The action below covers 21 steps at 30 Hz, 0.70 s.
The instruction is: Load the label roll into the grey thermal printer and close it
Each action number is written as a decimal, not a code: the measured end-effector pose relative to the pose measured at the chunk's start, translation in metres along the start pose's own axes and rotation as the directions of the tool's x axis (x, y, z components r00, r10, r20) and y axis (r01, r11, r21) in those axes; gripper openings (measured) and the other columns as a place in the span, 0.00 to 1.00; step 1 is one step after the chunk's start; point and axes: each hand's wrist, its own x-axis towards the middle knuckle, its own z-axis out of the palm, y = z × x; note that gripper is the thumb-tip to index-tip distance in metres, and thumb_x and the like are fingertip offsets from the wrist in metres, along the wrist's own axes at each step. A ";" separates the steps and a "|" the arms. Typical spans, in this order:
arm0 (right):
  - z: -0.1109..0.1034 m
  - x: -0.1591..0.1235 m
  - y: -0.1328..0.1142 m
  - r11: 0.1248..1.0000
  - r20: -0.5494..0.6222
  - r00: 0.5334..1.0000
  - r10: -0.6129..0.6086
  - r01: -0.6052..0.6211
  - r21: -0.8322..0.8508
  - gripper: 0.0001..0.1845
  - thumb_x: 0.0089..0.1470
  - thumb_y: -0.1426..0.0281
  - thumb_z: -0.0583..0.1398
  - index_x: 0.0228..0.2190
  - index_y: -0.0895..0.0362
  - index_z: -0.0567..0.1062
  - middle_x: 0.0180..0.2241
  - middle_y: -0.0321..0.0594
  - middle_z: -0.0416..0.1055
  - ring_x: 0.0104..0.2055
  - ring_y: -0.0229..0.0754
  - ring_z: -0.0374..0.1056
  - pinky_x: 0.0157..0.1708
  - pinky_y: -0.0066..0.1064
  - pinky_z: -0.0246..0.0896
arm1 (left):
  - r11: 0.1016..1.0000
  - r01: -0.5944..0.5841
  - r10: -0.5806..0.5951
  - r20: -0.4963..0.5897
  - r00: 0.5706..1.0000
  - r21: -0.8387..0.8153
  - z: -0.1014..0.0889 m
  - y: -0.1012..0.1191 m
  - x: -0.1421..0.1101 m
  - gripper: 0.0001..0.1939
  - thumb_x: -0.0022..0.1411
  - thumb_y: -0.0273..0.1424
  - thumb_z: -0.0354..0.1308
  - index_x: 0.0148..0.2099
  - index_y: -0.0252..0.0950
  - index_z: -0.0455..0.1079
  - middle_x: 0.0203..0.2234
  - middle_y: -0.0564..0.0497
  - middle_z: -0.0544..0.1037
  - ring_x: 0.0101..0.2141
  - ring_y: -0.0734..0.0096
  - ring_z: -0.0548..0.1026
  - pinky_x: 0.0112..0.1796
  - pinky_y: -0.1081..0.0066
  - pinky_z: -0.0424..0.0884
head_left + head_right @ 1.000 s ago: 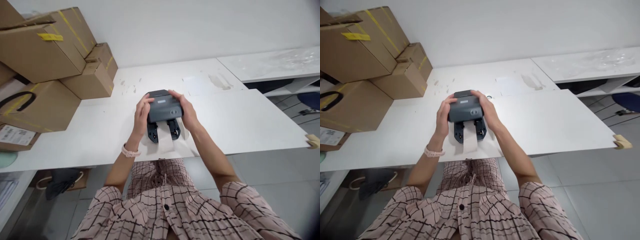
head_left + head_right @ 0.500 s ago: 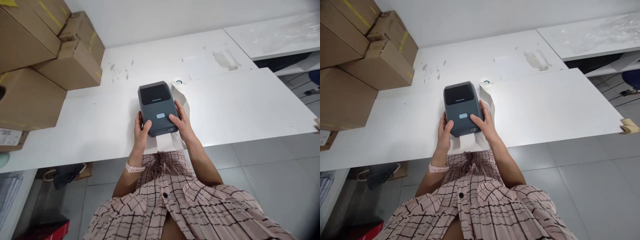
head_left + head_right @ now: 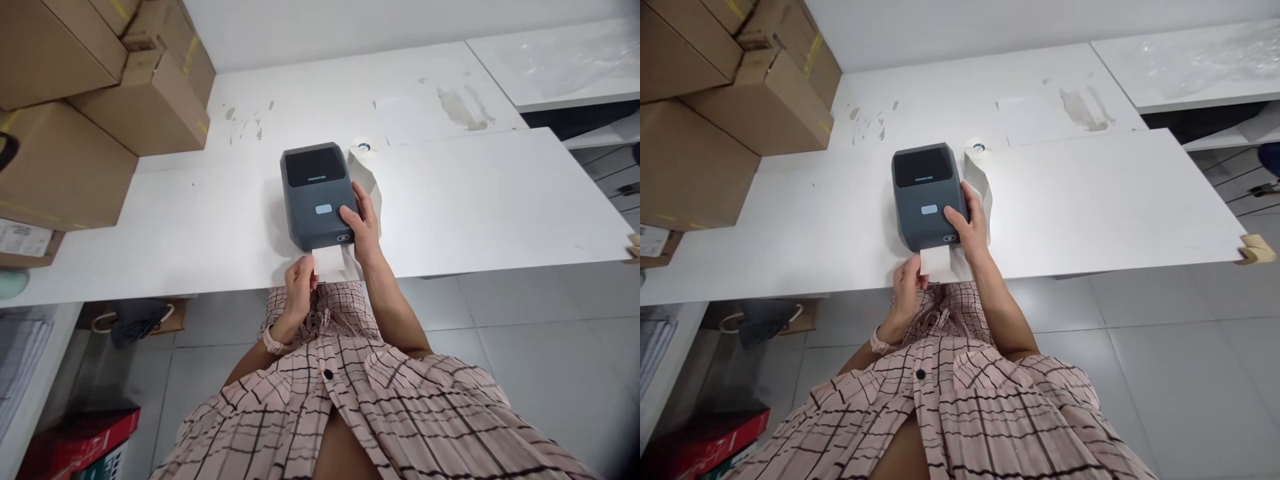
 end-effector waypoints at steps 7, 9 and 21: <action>0.001 0.000 -0.010 0.998 -0.109 0.993 0.044 -0.039 0.046 0.42 0.70 0.51 0.49 0.74 0.42 0.33 0.74 0.42 0.51 0.72 0.51 0.57 0.66 0.52 0.63 | 0.988 0.125 -0.103 0.220 0.970 -0.089 0.003 0.010 0.011 0.28 0.55 0.56 0.66 0.24 0.39 0.61 0.15 0.61 0.55 0.18 0.80 0.50 0.22 0.71 0.48; -0.002 -0.001 -0.023 1.000 -0.180 0.984 -0.008 0.005 -0.018 0.37 0.71 0.52 0.47 0.74 0.43 0.41 0.73 0.42 0.53 0.73 0.51 0.55 0.67 0.53 0.61 | 0.996 0.080 -0.072 0.199 0.977 -0.032 0.001 0.004 0.013 0.30 0.55 0.58 0.65 0.24 0.39 0.60 0.15 0.60 0.56 0.18 0.79 0.52 0.22 0.71 0.49; -0.016 -0.005 -0.072 0.836 0.075 0.950 -0.302 0.302 -0.459 0.20 0.68 0.60 0.54 0.60 0.42 0.67 0.47 0.39 0.80 0.59 0.54 0.72 0.74 0.58 0.39 | 0.976 -0.182 0.205 -0.233 0.951 0.118 -0.035 0.001 0.023 0.16 0.67 0.48 0.57 0.40 0.42 0.75 0.32 0.51 0.78 0.31 0.70 0.73 0.32 0.70 0.70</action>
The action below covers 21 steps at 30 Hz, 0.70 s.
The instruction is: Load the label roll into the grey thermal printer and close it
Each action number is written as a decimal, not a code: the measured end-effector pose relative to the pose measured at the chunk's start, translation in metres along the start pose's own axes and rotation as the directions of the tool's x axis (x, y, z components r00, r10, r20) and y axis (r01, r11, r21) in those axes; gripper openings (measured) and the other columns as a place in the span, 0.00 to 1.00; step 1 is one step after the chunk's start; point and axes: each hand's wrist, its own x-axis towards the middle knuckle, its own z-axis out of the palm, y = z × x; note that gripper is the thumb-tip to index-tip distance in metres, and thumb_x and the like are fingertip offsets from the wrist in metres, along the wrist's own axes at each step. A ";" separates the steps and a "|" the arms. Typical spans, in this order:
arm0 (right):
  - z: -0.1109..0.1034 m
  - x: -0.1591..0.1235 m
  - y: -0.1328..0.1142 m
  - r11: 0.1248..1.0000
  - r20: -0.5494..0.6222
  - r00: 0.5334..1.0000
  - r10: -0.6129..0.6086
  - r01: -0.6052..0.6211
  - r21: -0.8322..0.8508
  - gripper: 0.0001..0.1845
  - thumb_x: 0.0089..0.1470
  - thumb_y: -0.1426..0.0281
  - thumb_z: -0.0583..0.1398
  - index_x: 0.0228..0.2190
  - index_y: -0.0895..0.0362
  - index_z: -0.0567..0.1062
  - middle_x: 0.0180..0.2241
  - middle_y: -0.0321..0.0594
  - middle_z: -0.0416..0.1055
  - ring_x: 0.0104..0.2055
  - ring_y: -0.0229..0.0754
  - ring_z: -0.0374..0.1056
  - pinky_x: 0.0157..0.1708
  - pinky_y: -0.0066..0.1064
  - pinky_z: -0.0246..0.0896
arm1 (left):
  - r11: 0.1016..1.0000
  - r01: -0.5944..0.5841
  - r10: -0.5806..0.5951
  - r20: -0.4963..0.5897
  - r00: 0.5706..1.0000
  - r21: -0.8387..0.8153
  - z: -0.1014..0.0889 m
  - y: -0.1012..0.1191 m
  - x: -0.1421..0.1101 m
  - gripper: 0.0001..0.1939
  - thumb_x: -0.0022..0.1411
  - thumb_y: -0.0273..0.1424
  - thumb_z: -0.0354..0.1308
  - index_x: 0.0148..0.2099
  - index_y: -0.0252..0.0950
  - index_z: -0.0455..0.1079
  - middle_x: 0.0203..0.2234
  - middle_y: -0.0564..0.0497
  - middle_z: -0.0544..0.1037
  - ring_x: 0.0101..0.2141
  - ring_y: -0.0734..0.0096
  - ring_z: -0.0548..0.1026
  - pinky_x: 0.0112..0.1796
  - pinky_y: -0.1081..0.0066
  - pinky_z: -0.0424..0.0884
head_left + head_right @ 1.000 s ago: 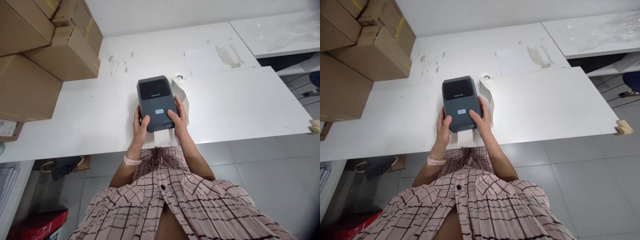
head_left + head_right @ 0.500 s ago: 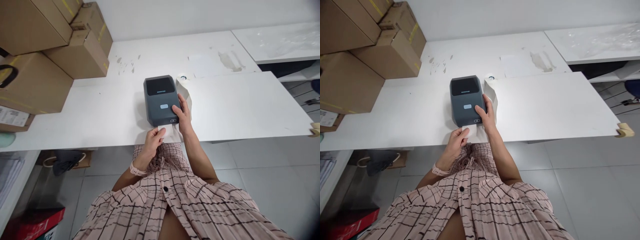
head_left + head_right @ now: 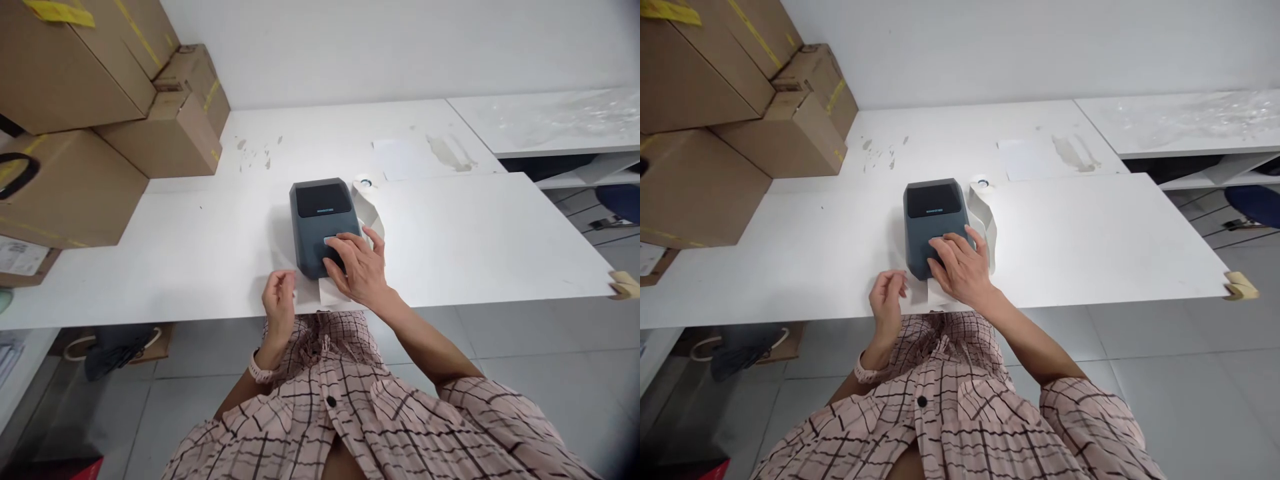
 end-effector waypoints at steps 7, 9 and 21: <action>-0.001 -0.015 0.003 0.962 -0.178 0.964 0.196 -0.154 0.226 0.26 0.69 0.56 0.52 0.66 0.40 0.60 0.60 0.44 0.71 0.67 0.56 0.64 0.68 0.60 0.57 | 0.985 -0.150 0.159 0.105 0.982 -0.091 0.025 0.021 0.014 0.30 0.72 0.49 0.51 0.71 0.49 0.61 0.72 0.48 0.62 0.70 0.54 0.61 0.67 0.55 0.64; 0.001 -0.020 0.009 0.919 -0.190 0.934 0.303 -0.233 0.318 0.29 0.71 0.55 0.46 0.70 0.40 0.53 0.69 0.44 0.59 0.72 0.55 0.56 0.67 0.58 0.61 | 0.978 -0.170 0.185 0.120 0.975 -0.124 0.026 0.030 0.017 0.30 0.72 0.49 0.50 0.72 0.49 0.60 0.73 0.50 0.60 0.72 0.54 0.57 0.68 0.57 0.62; -0.038 0.118 0.069 0.863 -0.061 0.998 0.030 0.005 0.505 0.43 0.65 0.38 0.46 0.73 0.35 0.36 0.77 0.29 0.38 0.78 0.56 0.40 0.72 0.60 0.49 | 0.997 -0.074 0.078 0.207 0.975 -0.027 0.039 0.038 0.126 0.41 0.65 0.45 0.62 0.75 0.50 0.50 0.76 0.48 0.52 0.74 0.49 0.50 0.70 0.50 0.55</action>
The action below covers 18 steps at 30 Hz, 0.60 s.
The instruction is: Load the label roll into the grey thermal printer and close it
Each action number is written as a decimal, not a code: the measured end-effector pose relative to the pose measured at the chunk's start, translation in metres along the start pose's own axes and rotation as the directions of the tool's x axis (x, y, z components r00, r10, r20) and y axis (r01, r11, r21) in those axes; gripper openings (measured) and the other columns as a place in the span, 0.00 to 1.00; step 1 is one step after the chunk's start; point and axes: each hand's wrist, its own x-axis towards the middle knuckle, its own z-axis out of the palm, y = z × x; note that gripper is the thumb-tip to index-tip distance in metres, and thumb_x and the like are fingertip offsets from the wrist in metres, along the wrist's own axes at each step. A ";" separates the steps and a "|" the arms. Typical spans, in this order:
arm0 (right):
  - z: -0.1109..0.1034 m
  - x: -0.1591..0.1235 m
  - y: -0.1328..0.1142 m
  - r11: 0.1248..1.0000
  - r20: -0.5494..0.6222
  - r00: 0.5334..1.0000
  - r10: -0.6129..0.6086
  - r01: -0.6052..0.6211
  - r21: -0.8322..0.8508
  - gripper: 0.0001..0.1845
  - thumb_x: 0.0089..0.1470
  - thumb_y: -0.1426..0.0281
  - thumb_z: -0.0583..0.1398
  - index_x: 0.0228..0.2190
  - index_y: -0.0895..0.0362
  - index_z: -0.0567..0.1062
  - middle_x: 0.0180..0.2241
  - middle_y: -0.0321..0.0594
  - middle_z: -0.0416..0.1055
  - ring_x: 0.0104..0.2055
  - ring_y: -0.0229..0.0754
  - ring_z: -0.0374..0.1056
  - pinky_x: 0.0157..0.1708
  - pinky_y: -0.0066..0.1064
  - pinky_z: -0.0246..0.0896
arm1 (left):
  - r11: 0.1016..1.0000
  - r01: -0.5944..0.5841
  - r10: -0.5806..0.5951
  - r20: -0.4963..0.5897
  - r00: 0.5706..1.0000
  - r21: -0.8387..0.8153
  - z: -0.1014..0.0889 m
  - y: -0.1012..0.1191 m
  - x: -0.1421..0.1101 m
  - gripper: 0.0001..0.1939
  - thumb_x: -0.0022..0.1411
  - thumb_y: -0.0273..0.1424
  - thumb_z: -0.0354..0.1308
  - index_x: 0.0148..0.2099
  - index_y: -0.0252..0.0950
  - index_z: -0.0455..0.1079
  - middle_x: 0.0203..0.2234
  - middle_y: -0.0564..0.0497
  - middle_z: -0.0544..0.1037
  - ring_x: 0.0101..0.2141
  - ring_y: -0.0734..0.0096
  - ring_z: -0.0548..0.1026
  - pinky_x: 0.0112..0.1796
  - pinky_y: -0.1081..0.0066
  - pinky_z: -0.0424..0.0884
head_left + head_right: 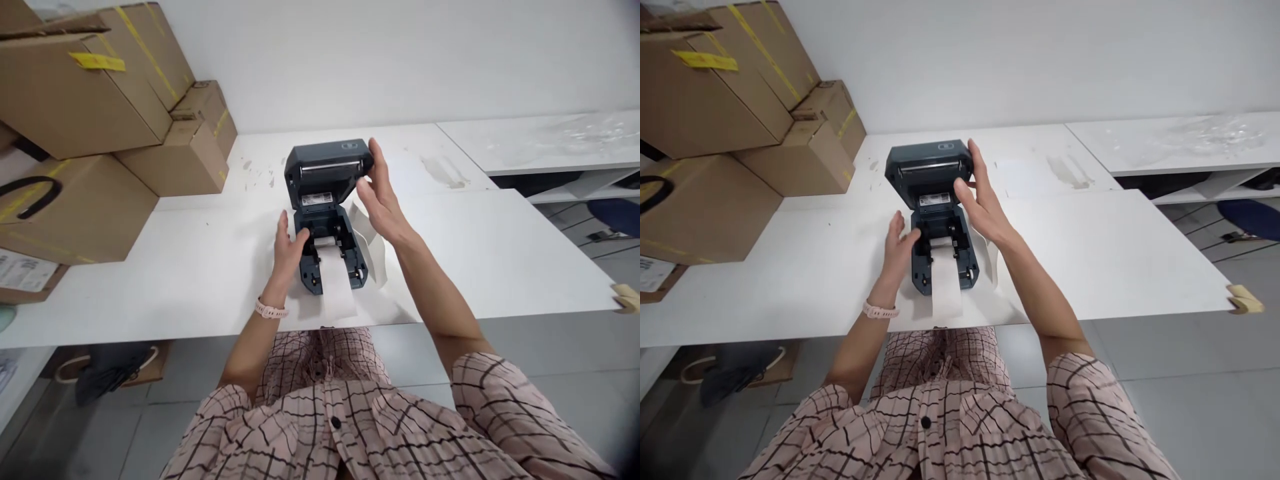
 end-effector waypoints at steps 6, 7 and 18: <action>-0.004 0.058 0.031 0.991 0.037 0.998 -0.058 0.062 -0.121 0.49 0.62 0.36 0.50 0.74 0.39 0.36 0.74 0.36 0.50 0.73 0.53 0.53 0.65 0.48 0.63 | 0.991 0.063 -0.071 0.060 0.996 0.116 0.010 -0.021 0.002 0.46 0.59 0.37 0.66 0.75 0.48 0.51 0.73 0.45 0.58 0.72 0.47 0.56 0.68 0.48 0.58; -0.002 0.061 0.032 0.985 0.009 0.997 -0.075 0.075 -0.158 0.48 0.62 0.37 0.51 0.73 0.39 0.37 0.74 0.37 0.52 0.74 0.53 0.53 0.65 0.48 0.63 | 0.990 0.057 -0.066 0.061 0.996 0.132 0.009 -0.020 0.003 0.47 0.58 0.35 0.67 0.75 0.47 0.51 0.73 0.44 0.58 0.71 0.46 0.57 0.68 0.48 0.58; 0.048 0.011 0.012 0.686 0.604 0.781 0.159 0.353 -0.636 0.18 0.61 0.78 0.53 0.43 0.63 0.82 0.41 0.54 0.82 0.46 0.55 0.77 0.60 0.47 0.58 | 0.993 -0.014 0.009 0.043 0.999 0.115 0.009 -0.023 0.008 0.49 0.52 0.24 0.67 0.73 0.42 0.55 0.68 0.43 0.67 0.69 0.46 0.63 0.67 0.51 0.61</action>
